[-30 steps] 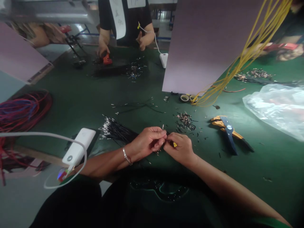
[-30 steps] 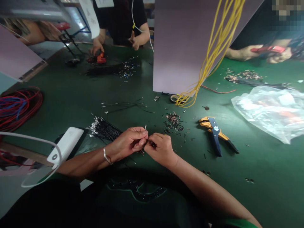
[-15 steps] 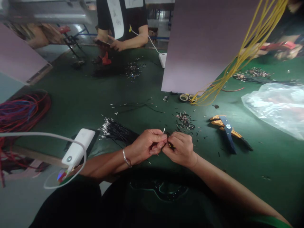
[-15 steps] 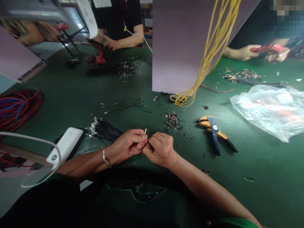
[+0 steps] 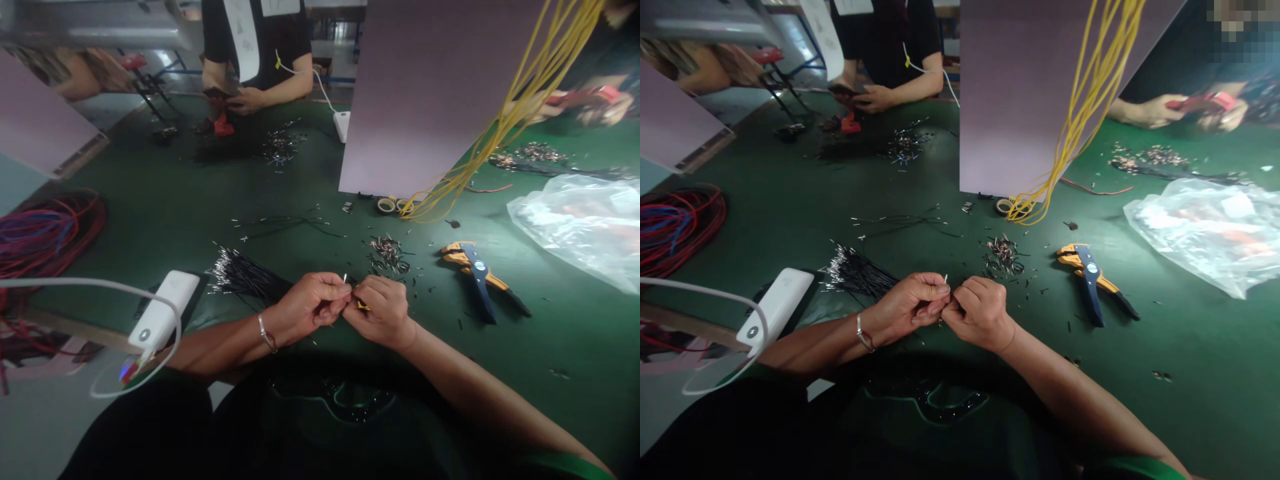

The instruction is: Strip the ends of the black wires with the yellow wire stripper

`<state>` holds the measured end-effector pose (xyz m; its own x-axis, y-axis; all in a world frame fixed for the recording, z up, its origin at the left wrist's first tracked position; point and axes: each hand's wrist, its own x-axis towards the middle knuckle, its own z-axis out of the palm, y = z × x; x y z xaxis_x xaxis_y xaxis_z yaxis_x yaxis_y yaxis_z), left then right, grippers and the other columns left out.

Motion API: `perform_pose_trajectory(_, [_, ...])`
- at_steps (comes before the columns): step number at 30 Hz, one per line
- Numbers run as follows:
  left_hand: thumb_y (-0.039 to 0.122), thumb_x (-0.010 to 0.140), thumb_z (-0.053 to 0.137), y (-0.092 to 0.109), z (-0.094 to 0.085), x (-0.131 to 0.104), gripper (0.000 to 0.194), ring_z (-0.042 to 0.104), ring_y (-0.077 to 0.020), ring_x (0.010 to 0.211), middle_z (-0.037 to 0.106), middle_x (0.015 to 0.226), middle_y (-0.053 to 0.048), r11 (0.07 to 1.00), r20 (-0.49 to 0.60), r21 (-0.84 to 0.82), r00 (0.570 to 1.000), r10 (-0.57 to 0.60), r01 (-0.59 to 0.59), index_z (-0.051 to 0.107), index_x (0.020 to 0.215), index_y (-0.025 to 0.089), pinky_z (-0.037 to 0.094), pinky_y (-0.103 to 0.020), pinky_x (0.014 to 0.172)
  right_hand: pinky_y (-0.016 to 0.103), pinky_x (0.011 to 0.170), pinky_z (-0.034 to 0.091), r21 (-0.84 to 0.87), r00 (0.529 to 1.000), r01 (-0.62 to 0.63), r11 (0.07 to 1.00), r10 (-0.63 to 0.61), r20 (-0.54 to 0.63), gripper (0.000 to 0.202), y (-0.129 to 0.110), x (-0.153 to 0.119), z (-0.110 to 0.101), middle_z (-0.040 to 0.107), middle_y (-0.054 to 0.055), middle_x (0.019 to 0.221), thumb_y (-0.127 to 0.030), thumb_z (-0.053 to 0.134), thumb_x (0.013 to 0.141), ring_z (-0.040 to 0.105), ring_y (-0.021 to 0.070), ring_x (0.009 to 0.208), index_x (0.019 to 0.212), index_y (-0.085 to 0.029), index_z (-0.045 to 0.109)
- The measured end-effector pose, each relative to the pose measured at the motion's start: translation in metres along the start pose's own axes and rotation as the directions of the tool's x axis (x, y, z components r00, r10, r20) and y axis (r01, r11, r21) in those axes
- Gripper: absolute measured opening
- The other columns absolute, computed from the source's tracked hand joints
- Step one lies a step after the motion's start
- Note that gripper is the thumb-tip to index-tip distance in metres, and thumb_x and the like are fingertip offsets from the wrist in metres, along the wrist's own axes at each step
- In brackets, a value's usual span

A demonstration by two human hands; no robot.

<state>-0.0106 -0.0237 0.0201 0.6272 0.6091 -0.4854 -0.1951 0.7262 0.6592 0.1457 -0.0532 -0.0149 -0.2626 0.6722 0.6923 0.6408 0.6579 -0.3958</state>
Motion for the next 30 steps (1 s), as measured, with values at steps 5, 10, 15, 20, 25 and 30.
perform_pose_trajectory(5, [0.018, 0.072, 0.068, 0.003, -0.004, 0.0, 0.019, 0.032, -0.0016, 0.034, 0.047, 0.045, 0.004, 1.0, -0.022, 0.007, 1.0, 0.015, -0.015, 0.054, 0.06, 0.012, 0.017, -0.016, 0.034, 0.027, 0.049, 0.039, 0.057, 0.999, -0.046, 0.997, 0.046, -0.004, 0.02, 0.0, 0.002, 0.0, 0.055, 0.0, 0.05, -0.006, 0.053, 0.071, 0.048, 0.0128, 0.047, 0.058, -0.021, 0.052])
perform_pose_trajectory(10, [0.023, 0.079, 0.065, 0.015, -0.008, 0.002, 0.015, 0.036, -0.0022, 0.039, 0.053, 0.054, 0.002, 0.988, -0.043, -0.007, 0.987, 0.156, -0.156, 0.058, 0.072, 0.011, 0.022, -0.015, 0.035, 0.023, 0.048, 0.038, 0.181, 0.962, -0.273, 0.945, 0.268, 0.05, 0.017, -0.002, 0.006, -0.002, 0.055, -0.003, 0.05, -0.011, 0.052, 0.076, 0.048, 0.0098, 0.045, 0.062, -0.019, 0.058])
perform_pose_trajectory(15, [0.027, 0.082, 0.064, 0.021, -0.007, 0.007, 0.017, 0.042, -0.0031, 0.045, 0.059, 0.065, -0.002, 0.959, -0.103, -0.012, 0.954, 0.281, -0.284, 0.061, 0.077, 0.01, 0.029, -0.016, 0.04, 0.022, 0.046, 0.04, 0.447, 0.793, -0.606, 0.658, 0.544, 0.274, 0.014, -0.007, 0.005, -0.003, 0.06, -0.002, 0.052, -0.021, 0.057, 0.078, 0.051, 0.01, 0.045, 0.066, -0.018, 0.063])
perform_pose_trajectory(20, [0.02, 0.077, 0.067, 0.019, -0.009, 0.009, 0.022, 0.047, -0.0047, 0.055, 0.065, 0.086, -0.007, 0.957, -0.046, 0.068, 0.957, 0.285, -0.282, 0.067, 0.098, 0.011, 0.036, -0.02, 0.052, 0.021, 0.041, 0.037, 0.623, 0.614, -0.732, 0.278, 0.666, 0.424, 0.011, -0.007, 0.005, -0.001, 0.059, -0.003, 0.048, -0.024, 0.063, 0.075, 0.047, 0.0081, 0.04, 0.069, -0.016, 0.065])
perform_pose_trajectory(25, [0.016, 0.074, 0.067, 0.011, -0.011, 0.009, 0.015, 0.049, -0.0077, 0.062, 0.065, 0.081, -0.006, 0.916, -0.026, 0.268, 0.948, 0.317, -0.299, 0.072, 0.086, 0.011, 0.038, -0.024, 0.061, 0.021, 0.041, 0.037, 0.732, 0.578, -0.672, 0.109, 0.695, 0.427, 0.011, -0.007, 0.007, 0.001, 0.059, -0.003, 0.047, -0.024, 0.066, 0.074, 0.049, 0.0087, 0.039, 0.065, -0.016, 0.064])
perform_pose_trajectory(30, [0.019, 0.073, 0.068, 0.01, -0.009, 0.009, 0.013, 0.048, -0.0084, 0.061, 0.065, 0.081, -0.006, 0.914, -0.065, 0.279, 0.943, 0.325, -0.296, 0.073, 0.083, 0.012, 0.036, -0.024, 0.059, 0.021, 0.04, 0.036, 0.741, 0.57, -0.668, 0.07, 0.688, 0.45, 0.01, -0.008, 0.008, 0.002, 0.058, -0.003, 0.046, -0.024, 0.067, 0.073, 0.05, 0.0088, 0.039, 0.068, -0.016, 0.066])
